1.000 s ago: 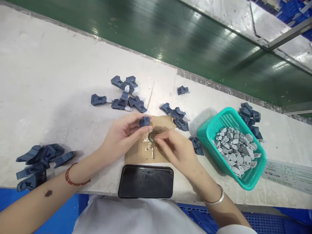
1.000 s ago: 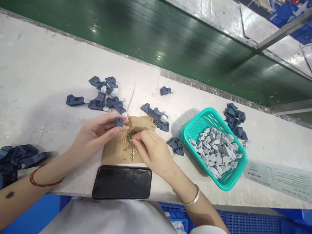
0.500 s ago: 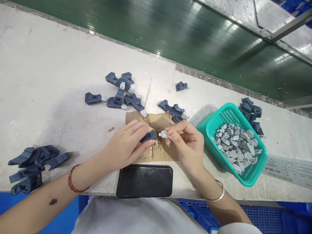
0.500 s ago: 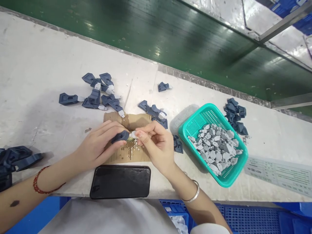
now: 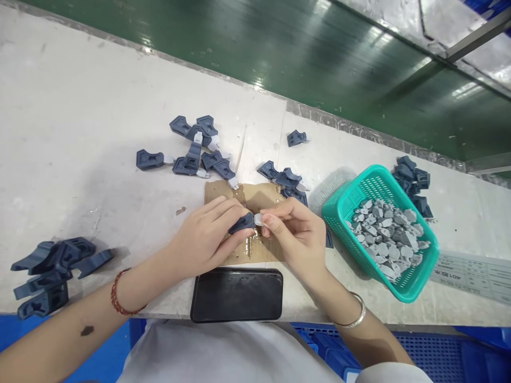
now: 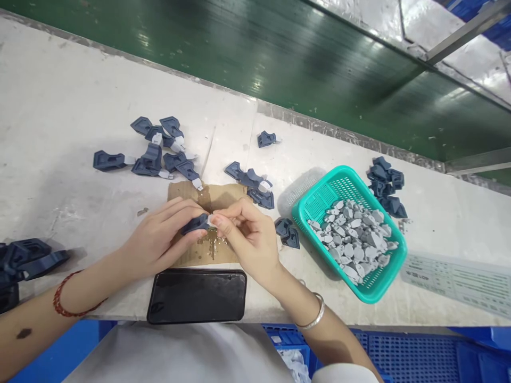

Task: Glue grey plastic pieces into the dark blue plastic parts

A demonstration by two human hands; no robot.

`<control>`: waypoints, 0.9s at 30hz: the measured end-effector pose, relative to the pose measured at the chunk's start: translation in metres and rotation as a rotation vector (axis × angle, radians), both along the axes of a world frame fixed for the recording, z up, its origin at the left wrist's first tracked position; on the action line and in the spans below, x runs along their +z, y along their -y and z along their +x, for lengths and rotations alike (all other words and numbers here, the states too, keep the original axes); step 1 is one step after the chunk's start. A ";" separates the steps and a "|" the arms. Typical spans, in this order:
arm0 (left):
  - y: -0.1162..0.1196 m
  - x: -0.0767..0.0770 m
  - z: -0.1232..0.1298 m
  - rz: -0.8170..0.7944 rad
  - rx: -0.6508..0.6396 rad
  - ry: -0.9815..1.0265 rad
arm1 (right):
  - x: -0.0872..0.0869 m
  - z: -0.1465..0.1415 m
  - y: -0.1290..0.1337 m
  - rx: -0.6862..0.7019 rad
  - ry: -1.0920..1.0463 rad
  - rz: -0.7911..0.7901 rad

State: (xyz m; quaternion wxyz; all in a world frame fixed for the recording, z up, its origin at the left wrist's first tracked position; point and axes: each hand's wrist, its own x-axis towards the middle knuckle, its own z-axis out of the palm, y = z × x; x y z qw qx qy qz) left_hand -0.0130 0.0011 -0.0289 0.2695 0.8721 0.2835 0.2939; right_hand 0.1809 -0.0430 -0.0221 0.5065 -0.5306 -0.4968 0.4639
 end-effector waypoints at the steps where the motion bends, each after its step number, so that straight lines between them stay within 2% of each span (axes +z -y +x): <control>1: 0.000 0.000 0.000 -0.008 -0.001 -0.001 | -0.001 0.000 0.000 0.003 0.002 -0.006; 8: 0.000 0.001 -0.001 -0.118 -0.016 0.003 | -0.009 -0.007 0.008 0.009 -0.016 -0.025; 12: -0.002 0.003 0.000 -0.196 -0.020 0.010 | -0.005 -0.003 0.005 0.045 0.049 -0.048; 15: -0.003 0.005 0.000 -0.236 -0.015 0.004 | 0.004 0.006 -0.001 0.147 0.230 -0.014; 20: -0.003 0.006 -0.002 -0.238 -0.033 0.001 | 0.014 0.018 -0.010 0.393 0.657 0.251; 27: -0.004 0.003 -0.002 -0.151 -0.064 -0.037 | 0.015 0.012 -0.004 0.413 0.848 0.293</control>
